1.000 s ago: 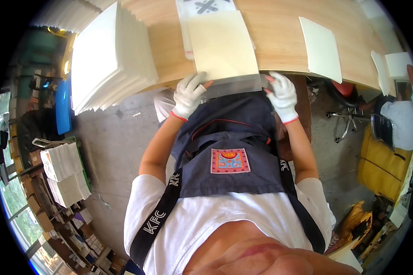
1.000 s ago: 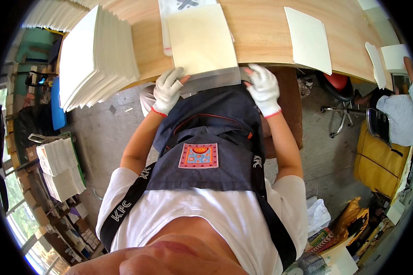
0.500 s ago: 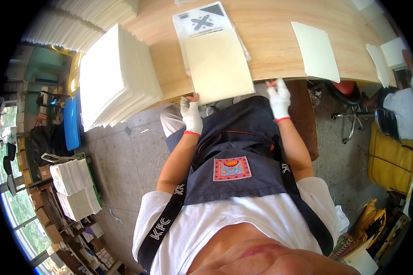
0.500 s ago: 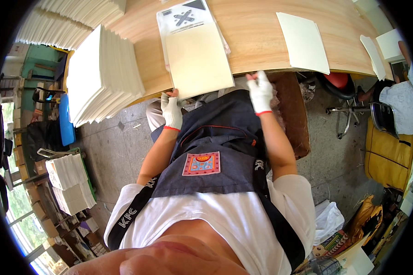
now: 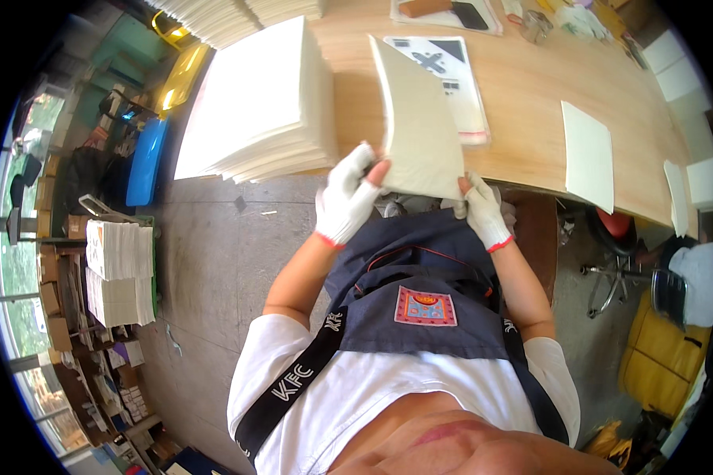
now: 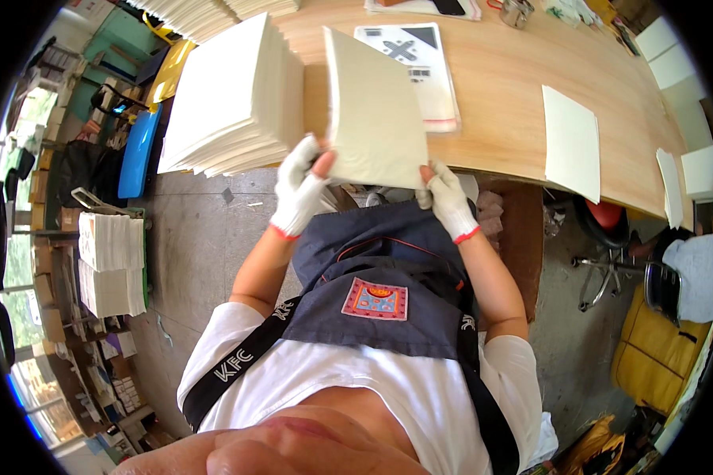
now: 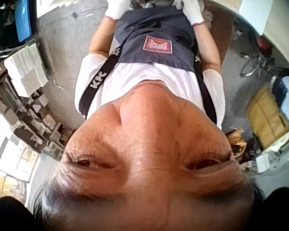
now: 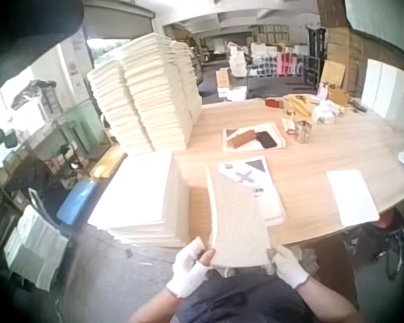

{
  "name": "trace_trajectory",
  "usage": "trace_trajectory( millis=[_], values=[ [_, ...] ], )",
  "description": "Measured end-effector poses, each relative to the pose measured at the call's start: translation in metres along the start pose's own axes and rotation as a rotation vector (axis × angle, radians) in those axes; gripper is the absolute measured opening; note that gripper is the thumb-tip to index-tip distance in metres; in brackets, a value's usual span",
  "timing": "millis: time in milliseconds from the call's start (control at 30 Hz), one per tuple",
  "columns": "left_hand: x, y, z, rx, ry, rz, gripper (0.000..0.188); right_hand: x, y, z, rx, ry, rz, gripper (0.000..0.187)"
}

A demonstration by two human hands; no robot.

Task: The person repeatedly picks up a single sheet of paper from a stack on the left side of a wooden table and places it onto a growing stack on the right side. The person wears white gloves and a KFC apron while performing this repetitive manual sorting task.

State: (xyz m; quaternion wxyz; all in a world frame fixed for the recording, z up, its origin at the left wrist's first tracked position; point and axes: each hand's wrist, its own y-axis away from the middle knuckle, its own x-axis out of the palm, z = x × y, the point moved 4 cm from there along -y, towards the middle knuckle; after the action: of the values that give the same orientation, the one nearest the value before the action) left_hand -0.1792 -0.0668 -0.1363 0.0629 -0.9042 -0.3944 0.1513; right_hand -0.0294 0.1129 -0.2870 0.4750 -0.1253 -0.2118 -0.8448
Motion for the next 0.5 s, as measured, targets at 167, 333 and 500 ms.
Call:
trace_trajectory(
  millis=[167, 333, 500],
  values=[
    [-0.115, 0.009, -0.040, 0.146, -0.024, -0.524, 0.010, 0.129, -0.053, 0.075, -0.233, 0.078, 0.198, 0.021],
    [-0.230, -0.023, -0.035, 0.159, -0.328, -0.603, 0.034, 0.241, -0.088, 0.121, -0.184, 0.419, 0.347, 0.029],
    [-0.226, -0.021, 0.011, -0.080, -0.336, -0.570, 0.048, 0.231, -0.084, 0.118, -0.321, 0.693, 0.286, 0.034]
  ],
)
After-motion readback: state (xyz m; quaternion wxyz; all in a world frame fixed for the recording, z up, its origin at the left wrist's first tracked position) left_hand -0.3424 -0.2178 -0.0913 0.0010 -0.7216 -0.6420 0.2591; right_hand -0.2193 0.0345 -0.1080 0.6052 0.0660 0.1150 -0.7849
